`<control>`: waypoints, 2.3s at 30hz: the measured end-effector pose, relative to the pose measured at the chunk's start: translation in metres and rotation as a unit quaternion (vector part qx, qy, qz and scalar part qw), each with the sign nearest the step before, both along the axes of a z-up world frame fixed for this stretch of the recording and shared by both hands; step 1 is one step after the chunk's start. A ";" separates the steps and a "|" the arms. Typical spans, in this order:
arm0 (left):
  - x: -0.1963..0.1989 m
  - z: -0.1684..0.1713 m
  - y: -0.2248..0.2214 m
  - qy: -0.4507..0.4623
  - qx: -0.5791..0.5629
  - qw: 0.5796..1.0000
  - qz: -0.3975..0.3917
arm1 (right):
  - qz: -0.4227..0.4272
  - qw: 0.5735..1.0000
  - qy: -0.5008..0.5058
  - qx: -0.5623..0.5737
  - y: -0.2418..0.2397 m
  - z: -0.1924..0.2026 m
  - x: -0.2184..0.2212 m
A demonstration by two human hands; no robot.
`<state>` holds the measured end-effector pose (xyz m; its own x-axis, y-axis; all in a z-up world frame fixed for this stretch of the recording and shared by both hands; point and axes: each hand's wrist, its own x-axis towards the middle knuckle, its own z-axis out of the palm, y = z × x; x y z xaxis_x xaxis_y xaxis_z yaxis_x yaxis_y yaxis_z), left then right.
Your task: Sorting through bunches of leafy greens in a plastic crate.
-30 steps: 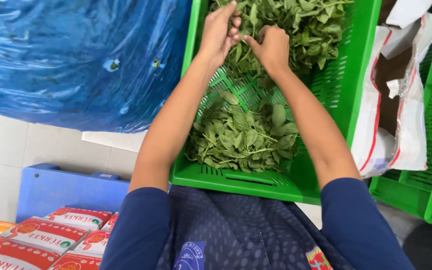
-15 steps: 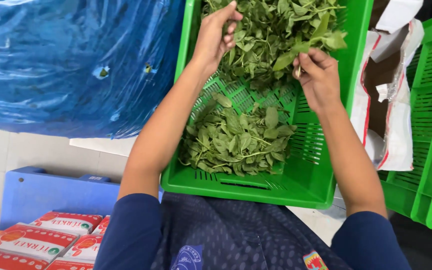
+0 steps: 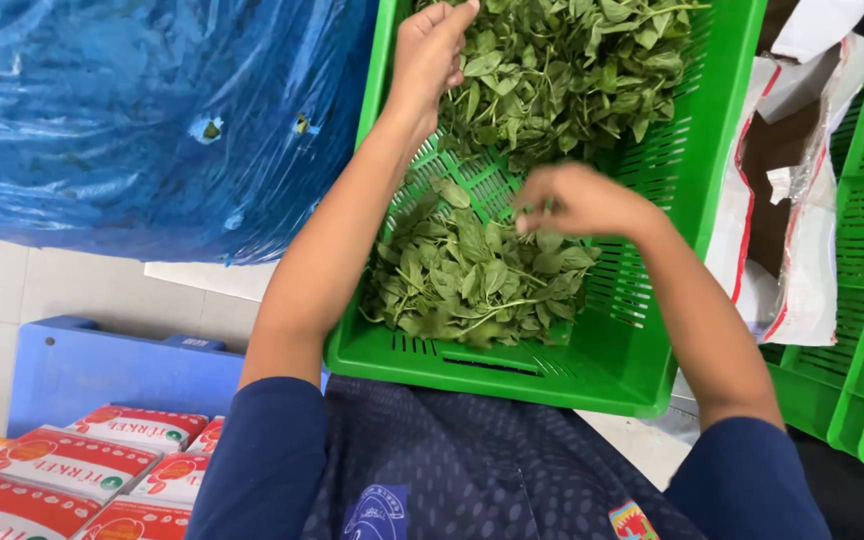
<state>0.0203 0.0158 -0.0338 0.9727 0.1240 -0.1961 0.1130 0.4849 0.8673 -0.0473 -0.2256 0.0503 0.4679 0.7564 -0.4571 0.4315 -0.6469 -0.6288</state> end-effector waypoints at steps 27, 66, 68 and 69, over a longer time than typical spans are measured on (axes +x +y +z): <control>-0.012 0.019 -0.034 -0.252 0.204 0.943 -0.080 | -0.405 0.848 0.101 0.327 -0.030 -0.011 0.028; 0.039 -0.076 -0.024 -0.081 0.790 0.592 -0.136 | -0.273 0.820 -0.447 -0.229 -0.246 -0.038 -0.033; 0.031 -0.073 -0.044 -0.084 0.777 0.608 -0.142 | -0.298 0.837 -0.430 -0.163 -0.214 0.000 -0.035; 0.027 -0.071 -0.054 -0.090 0.763 0.622 -0.149 | -0.323 0.848 -0.409 -0.097 -0.199 0.019 -0.037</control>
<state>0.0471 -0.0385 -0.1050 0.9862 -0.1595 0.0439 -0.1653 -0.9387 0.3024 -0.0843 -0.4241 0.0697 0.9767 0.1682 0.1332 0.1870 -0.9717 -0.1445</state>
